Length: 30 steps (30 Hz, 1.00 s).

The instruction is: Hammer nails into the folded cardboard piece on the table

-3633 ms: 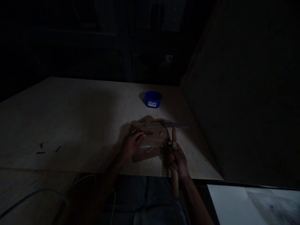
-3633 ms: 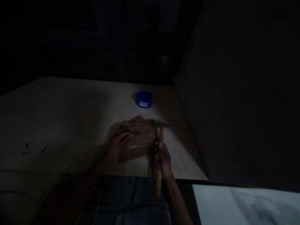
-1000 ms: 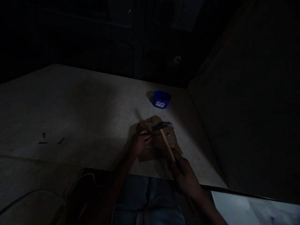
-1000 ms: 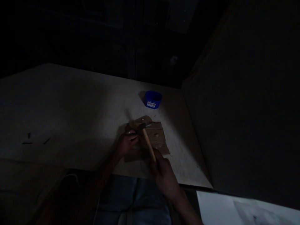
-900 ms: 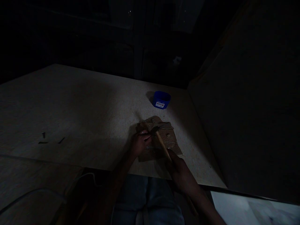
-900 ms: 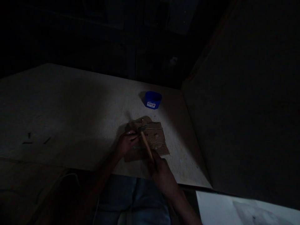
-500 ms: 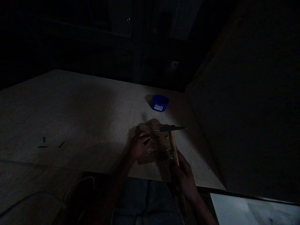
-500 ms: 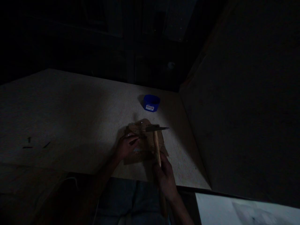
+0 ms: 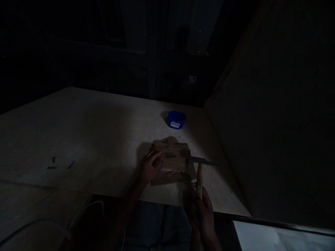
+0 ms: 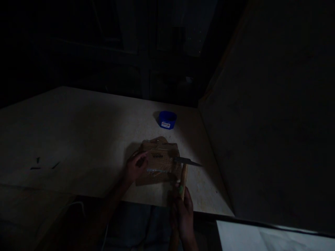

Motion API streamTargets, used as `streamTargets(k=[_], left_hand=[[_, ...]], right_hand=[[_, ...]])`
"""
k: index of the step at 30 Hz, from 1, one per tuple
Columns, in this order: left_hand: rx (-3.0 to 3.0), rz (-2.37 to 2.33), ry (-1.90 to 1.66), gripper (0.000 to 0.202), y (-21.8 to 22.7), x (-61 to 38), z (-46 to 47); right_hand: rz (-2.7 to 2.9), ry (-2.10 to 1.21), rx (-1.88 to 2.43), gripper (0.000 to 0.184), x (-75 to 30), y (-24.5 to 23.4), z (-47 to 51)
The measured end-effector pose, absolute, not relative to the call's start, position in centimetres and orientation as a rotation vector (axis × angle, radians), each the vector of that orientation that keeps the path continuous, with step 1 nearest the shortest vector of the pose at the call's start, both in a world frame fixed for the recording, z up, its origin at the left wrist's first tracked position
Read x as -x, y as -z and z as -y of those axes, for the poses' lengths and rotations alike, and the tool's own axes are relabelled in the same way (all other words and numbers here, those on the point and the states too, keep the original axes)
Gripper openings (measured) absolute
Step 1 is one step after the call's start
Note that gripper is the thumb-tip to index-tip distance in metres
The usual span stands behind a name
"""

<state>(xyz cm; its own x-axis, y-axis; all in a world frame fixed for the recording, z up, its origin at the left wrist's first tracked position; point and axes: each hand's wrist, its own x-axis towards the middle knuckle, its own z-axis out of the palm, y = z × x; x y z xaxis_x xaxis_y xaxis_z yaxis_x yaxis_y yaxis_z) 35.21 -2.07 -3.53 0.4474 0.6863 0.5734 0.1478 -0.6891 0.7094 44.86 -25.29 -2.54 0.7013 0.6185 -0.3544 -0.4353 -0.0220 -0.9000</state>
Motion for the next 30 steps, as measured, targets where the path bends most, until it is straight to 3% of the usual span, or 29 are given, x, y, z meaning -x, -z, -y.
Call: streamTargets(k=[10, 17, 25, 30], left_hand=[[-2.112, -1.378, -1.391, 0.029, 2.2, -23.4, -0.7], [-2.153, -2.033, -1.113, 0.044, 3.4, -9.1, -3.5], [-2.286, -2.032, -0.688, 0.044, 2.7, -5.9, -6.5], [-2.259, -2.091, -0.591, 0.039, 2.7, -6.9, -7.4]], right_hand=[[0.219, -0.883, 1.369, 0.054, -45.8, 2.7, 25.6], [0.191, -0.898, 1.436, 0.058, -46.2, 1.6, 25.8], [0.16, -0.957, 1.487, 0.073, -46.6, 1.3, 25.9], [0.209, -0.943, 1.479, 0.067, -46.5, 1.5, 25.9]])
